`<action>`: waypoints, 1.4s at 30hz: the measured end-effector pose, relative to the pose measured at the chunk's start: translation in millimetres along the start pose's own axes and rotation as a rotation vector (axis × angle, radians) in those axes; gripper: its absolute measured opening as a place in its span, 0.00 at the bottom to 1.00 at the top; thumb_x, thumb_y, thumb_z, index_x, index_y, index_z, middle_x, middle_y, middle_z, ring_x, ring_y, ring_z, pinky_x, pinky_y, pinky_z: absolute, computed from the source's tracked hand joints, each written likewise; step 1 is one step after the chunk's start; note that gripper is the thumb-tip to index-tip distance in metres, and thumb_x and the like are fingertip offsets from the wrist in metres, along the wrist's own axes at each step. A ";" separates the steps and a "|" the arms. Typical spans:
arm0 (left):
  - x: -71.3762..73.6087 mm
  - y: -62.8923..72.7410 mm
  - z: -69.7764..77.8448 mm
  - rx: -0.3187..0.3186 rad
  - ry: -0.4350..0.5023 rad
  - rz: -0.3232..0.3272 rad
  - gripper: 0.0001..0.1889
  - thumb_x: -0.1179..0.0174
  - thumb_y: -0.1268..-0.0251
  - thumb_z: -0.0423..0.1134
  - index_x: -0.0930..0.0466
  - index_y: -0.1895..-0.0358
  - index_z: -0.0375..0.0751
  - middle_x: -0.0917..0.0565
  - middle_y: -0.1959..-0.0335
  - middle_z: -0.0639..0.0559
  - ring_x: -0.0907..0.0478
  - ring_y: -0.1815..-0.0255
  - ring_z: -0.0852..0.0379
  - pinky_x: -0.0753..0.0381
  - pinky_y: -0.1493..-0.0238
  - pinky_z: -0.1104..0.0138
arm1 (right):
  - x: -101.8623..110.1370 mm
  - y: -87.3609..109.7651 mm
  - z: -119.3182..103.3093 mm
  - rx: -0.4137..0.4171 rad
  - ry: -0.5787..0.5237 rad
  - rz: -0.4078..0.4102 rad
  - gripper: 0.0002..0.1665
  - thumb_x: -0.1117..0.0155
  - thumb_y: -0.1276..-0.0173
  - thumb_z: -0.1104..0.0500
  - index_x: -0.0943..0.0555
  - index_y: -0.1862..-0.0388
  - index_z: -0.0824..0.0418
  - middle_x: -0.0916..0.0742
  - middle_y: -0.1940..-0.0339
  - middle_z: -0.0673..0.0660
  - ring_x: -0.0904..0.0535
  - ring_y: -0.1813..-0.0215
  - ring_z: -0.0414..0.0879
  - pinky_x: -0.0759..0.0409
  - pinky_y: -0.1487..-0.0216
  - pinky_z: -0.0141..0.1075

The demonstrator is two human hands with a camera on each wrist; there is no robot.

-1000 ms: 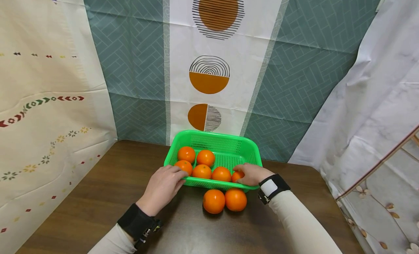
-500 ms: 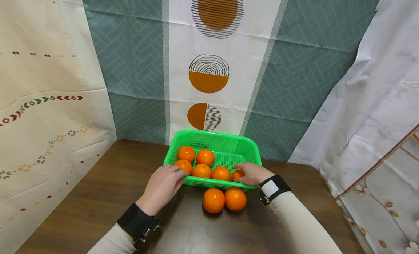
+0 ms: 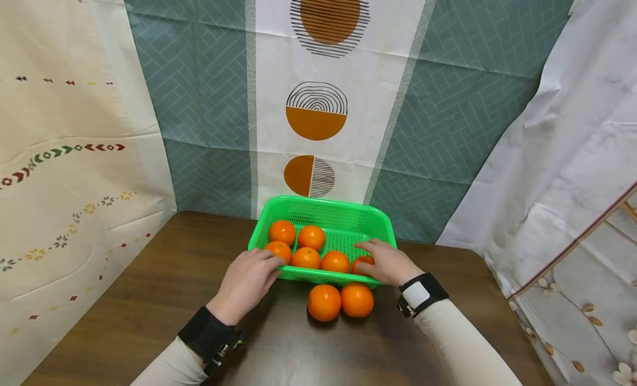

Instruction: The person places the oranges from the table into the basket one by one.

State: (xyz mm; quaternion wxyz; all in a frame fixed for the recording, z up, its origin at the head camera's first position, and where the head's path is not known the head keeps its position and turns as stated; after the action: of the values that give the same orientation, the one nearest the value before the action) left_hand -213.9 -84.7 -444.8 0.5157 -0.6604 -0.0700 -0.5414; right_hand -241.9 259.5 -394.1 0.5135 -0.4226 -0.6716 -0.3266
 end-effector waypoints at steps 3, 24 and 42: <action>-0.3 -0.2 -0.5 0.005 0.003 -0.005 0.09 0.18 0.35 0.36 0.09 0.57 0.47 0.12 0.61 0.54 0.18 0.60 0.49 0.17 0.56 0.56 | -1.0 4.5 -3.4 0.008 0.018 0.062 0.32 0.29 0.18 0.52 0.21 0.22 0.62 0.20 0.25 0.70 0.23 0.25 0.67 0.20 0.31 0.64; 0.6 -1.4 -0.4 0.013 0.005 -0.017 0.09 0.18 0.35 0.37 0.08 0.56 0.47 0.12 0.60 0.54 0.17 0.58 0.48 0.16 0.54 0.56 | -27.6 54.3 -24.0 0.109 0.096 0.373 0.44 0.21 0.25 0.47 0.26 0.16 0.55 0.27 0.17 0.62 0.33 0.16 0.63 0.23 0.27 0.63; -0.2 0.1 -1.4 0.001 -0.008 -0.003 0.09 0.18 0.35 0.37 0.08 0.56 0.48 0.12 0.61 0.55 0.18 0.58 0.49 0.17 0.55 0.57 | -54.8 85.9 -36.0 0.153 0.107 0.426 0.49 0.18 0.30 0.47 0.28 0.14 0.52 0.31 0.12 0.55 0.34 0.15 0.60 0.26 0.25 0.63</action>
State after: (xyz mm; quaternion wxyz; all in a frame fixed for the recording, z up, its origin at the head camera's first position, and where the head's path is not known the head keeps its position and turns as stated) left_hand -214.8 -85.7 -445.2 0.5151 -0.6621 -0.0734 -0.5393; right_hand -143.1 252.2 -437.3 0.6363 -0.4967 -0.5618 -0.1810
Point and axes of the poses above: each hand's wrist, its own y-axis away from the middle knuckle, its own x-axis out of the back of the hand, z = x × y, the point moved 1 cm from there along -y, towards the middle knuckle
